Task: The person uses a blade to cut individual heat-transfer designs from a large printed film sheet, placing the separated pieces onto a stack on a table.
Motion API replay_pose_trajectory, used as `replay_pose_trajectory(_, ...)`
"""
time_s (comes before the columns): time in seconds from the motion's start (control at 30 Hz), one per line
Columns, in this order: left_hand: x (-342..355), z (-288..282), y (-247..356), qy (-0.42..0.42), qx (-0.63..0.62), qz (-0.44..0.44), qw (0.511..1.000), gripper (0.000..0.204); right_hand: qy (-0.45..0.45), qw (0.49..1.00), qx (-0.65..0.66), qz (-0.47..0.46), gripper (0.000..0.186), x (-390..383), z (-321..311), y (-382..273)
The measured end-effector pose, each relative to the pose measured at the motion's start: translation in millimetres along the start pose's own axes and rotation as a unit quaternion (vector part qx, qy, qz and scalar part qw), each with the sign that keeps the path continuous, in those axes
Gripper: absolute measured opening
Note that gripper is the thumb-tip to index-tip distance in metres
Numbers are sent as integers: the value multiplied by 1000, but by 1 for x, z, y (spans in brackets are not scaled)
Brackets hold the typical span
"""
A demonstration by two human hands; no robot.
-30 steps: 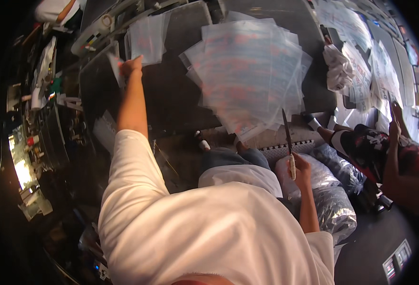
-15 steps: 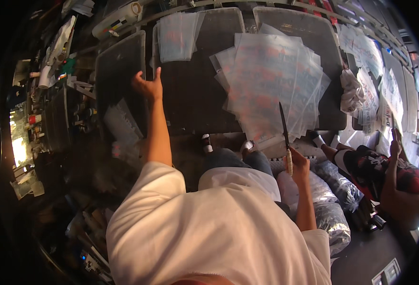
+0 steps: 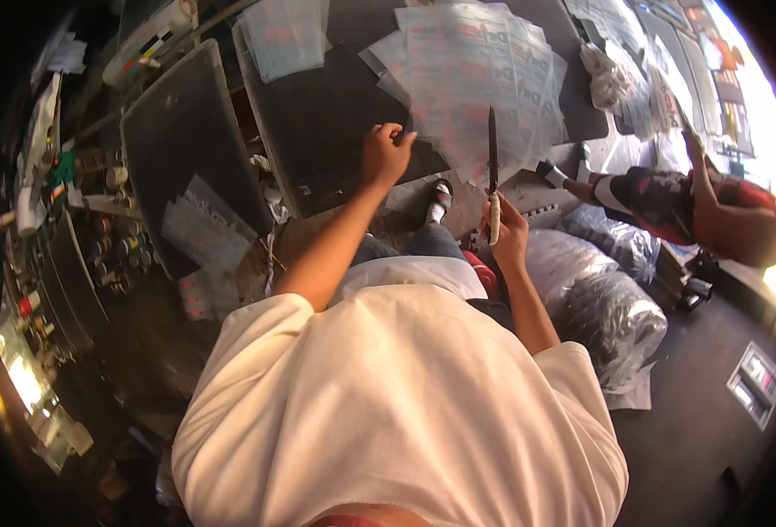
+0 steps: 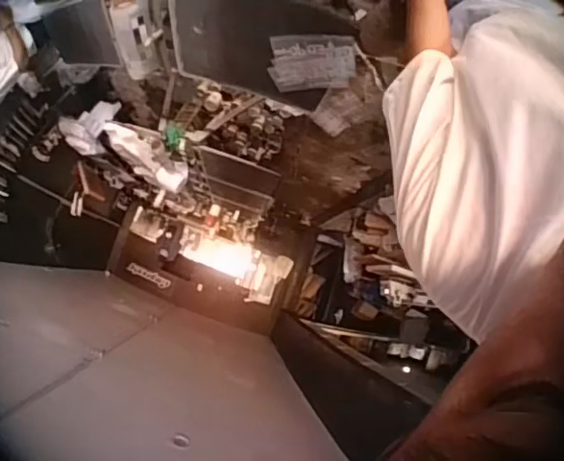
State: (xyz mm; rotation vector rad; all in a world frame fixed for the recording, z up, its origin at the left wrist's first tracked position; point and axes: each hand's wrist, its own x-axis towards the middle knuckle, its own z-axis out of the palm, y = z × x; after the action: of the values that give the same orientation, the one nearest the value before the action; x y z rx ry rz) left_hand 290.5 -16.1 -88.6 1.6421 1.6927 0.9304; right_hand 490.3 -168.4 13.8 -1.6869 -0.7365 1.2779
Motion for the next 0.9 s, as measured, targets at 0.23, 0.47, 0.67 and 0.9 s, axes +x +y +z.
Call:
replay_pose_trajectory(0.23, 9, 59, 53, 84, 213, -181, 956, 55, 74, 997, -2, 22, 42, -63, -19, 25)
replay_pose_trajectory(0.47, 22, 49, 17, 61, -36, -151, 986, 28, 51, 992, -108, 41, 41, -58, -72, 41)
replay_pose_trajectory(0.67, 23, -47, -79, 122, -45, -102, 986, 28, -127, 979, -149, -58, 43, -6, -109, 41)
replay_pose_trajectory(0.9, 5, -118, -68, 118, 45, -52, 991, 21, -223, 918, -307, -114, 44, 35, -71, 8)
